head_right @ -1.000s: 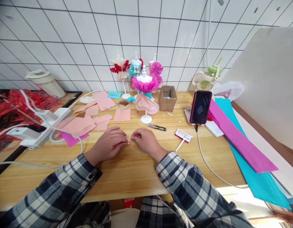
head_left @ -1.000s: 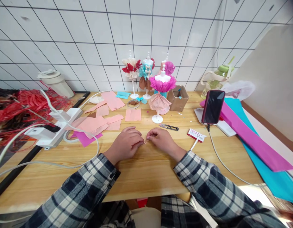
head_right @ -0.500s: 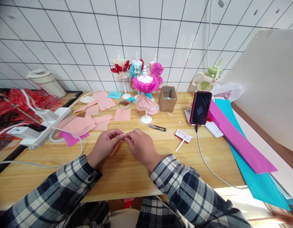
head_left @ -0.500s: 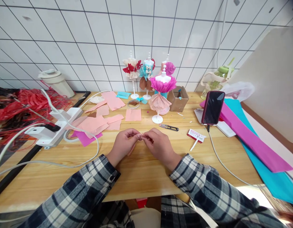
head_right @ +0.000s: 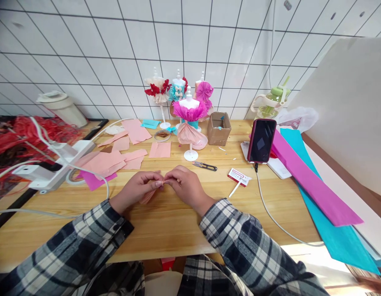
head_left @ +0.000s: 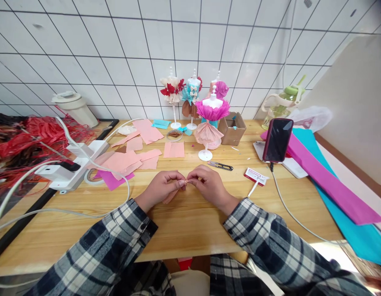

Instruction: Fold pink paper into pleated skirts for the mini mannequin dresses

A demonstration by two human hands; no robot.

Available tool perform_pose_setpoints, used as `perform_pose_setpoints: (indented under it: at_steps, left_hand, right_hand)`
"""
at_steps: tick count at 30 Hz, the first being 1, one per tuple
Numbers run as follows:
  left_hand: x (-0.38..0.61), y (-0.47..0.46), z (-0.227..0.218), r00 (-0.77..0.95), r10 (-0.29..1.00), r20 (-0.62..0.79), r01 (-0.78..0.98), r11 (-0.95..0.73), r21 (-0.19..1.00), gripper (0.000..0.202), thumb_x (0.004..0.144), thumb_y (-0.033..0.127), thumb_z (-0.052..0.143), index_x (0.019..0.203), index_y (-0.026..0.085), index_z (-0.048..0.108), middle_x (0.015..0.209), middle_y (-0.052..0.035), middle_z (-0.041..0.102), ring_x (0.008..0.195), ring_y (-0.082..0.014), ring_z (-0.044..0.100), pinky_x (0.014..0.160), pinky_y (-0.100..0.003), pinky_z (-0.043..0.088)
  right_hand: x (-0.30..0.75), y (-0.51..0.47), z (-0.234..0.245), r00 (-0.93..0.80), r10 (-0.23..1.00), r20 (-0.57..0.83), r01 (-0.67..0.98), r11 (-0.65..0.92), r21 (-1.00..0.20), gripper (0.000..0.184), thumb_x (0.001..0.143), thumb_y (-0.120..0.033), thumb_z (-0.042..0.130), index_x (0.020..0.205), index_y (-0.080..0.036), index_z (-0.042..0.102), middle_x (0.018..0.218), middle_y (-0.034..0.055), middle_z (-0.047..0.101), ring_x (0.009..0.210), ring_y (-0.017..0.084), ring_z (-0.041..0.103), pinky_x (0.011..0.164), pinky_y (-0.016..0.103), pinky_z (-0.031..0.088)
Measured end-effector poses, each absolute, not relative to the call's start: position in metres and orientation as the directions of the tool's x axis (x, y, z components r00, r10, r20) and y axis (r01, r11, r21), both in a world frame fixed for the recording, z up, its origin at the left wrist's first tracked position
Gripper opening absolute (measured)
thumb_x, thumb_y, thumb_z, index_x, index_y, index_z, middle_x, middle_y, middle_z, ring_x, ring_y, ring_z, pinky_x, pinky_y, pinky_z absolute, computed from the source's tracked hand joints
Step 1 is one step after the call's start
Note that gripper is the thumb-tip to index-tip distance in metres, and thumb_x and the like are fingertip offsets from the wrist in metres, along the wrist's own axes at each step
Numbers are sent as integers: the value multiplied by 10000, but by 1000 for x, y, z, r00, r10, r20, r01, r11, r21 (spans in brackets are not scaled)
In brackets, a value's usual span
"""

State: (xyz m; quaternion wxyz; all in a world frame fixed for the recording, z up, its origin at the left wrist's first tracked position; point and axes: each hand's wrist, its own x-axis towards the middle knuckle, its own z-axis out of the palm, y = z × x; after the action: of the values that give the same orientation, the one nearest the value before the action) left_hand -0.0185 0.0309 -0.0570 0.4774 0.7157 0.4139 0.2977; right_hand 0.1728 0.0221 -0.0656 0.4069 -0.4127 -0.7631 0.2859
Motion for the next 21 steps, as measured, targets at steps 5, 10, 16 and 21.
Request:
perform_pose_setpoints:
  at_steps: [5,10,16,21]
  left_hand:
    - [-19,27,-56,567,787,-245,35,274,961,187,694,345,684,712,159,699,668,-61,691,630,-179,637,628,-285,504]
    - [-20,24,-54,620,707,-340,-58,473,879,135,635,257,715,709,144,701,666,-72,698,610,-187,655,627,-306,509]
    - [-21,33,-65,532,788,-310,-165,455,875,332,784,405,549,848,122,710,851,-145,729,773,-263,686,742,-398,526]
    - [-26,39,-67,309,950,43,-65,-24,998,369,841,467,508,895,155,697,914,-105,721,908,-242,652,872,-378,477]
  right_hand:
    - [174,22,-67,-379,865,329,257,441,-860,147,819,-327,627,929,-259,697,837,31,620,757,149,572,611,244,453]
    - [173,20,-66,-430,825,366,147,464,-874,133,820,-353,624,868,-271,716,898,35,617,806,150,580,636,247,460]
    - [171,17,-63,-329,909,257,115,308,-944,160,800,-374,617,838,-225,658,929,48,594,737,139,559,492,216,415]
    - [171,20,-66,-277,943,185,101,221,-970,143,806,-345,571,839,-206,566,758,-5,567,562,88,491,438,191,357]
